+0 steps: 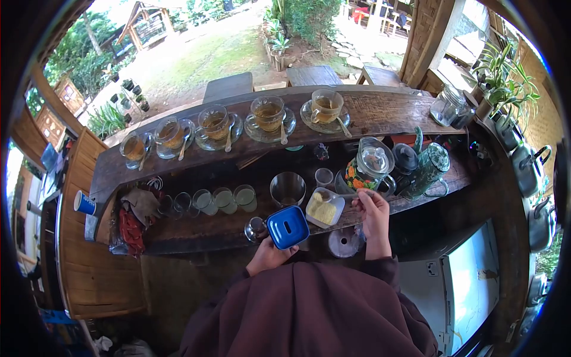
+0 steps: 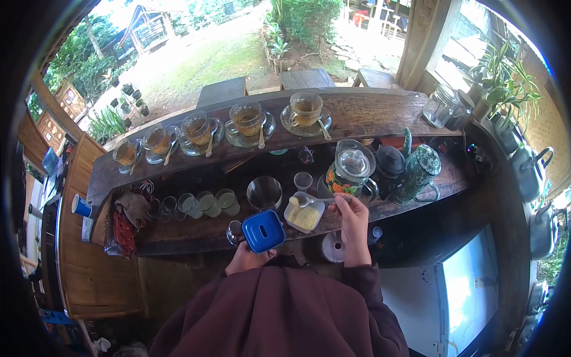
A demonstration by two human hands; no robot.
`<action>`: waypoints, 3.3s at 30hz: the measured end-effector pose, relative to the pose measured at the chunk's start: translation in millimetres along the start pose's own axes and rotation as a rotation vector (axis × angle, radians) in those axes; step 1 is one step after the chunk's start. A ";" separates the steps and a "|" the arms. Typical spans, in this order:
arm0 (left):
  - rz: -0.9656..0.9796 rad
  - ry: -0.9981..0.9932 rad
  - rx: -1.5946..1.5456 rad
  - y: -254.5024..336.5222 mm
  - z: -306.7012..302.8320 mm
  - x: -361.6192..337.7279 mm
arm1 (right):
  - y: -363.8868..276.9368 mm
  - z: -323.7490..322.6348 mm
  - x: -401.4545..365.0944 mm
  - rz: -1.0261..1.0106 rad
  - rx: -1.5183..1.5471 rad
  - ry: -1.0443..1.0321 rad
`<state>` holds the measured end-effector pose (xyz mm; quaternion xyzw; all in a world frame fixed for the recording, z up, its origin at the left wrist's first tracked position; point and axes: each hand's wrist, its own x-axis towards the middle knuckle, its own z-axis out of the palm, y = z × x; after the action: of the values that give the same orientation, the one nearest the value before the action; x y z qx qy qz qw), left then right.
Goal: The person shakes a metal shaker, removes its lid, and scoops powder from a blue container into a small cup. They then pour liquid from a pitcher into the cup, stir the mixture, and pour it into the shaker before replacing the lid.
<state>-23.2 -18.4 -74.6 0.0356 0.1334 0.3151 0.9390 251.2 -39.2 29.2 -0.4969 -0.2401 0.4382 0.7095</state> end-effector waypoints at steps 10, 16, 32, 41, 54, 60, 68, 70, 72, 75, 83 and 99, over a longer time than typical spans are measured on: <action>0.115 -0.012 0.174 1.5 -7.3 -8.7 | -26.7 69.3 -9.9 -0.791 -0.785 -0.450; 0.145 0.179 0.232 -1.6 13.3 -15.5 | -36.5 55.0 -10.5 -0.765 -0.714 -0.345; 0.319 -0.086 1.137 13.1 106.5 14.9 | 17.0 5.4 -17.3 -0.450 -0.880 -0.120; 0.967 -0.142 2.201 2.0 141.4 63.0 | 51.8 -29.0 -17.4 -0.216 -0.378 -0.181; 0.912 -0.070 2.389 -5.2 125.9 77.3 | 52.6 -22.0 -24.5 -0.209 -0.613 -0.382; 0.947 -0.049 2.370 -7.5 122.6 80.2 | 64.7 -13.3 -19.8 -0.178 -0.546 -0.316; 0.944 -0.168 2.387 -11.7 121.2 83.0 | 51.8 -31.2 -20.2 -0.353 -0.730 -0.333; 0.921 -0.218 2.364 -16.7 129.3 80.4 | 45.1 -41.3 -23.4 -0.385 -0.751 -0.325; 0.892 -0.321 2.330 -23.5 142.0 78.5 | 33.6 -55.3 -29.4 -0.417 -0.783 -0.302; 0.765 -0.578 2.146 -30.9 165.1 79.8 | 13.8 -82.1 -40.5 -0.453 -0.762 -0.293; 0.223 -0.372 1.596 -42.8 133.7 84.5 | 9.2 -209.6 -82.0 -0.533 -0.470 0.297; 0.256 -0.135 1.732 -79.7 98.8 84.6 | -72.5 -315.9 106.2 -0.577 -0.614 0.681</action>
<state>114.9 -29.5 -10.8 0.7688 0.2648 0.2033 0.5454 577.3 -113.0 -38.0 -0.7092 -0.2401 -0.0505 0.6609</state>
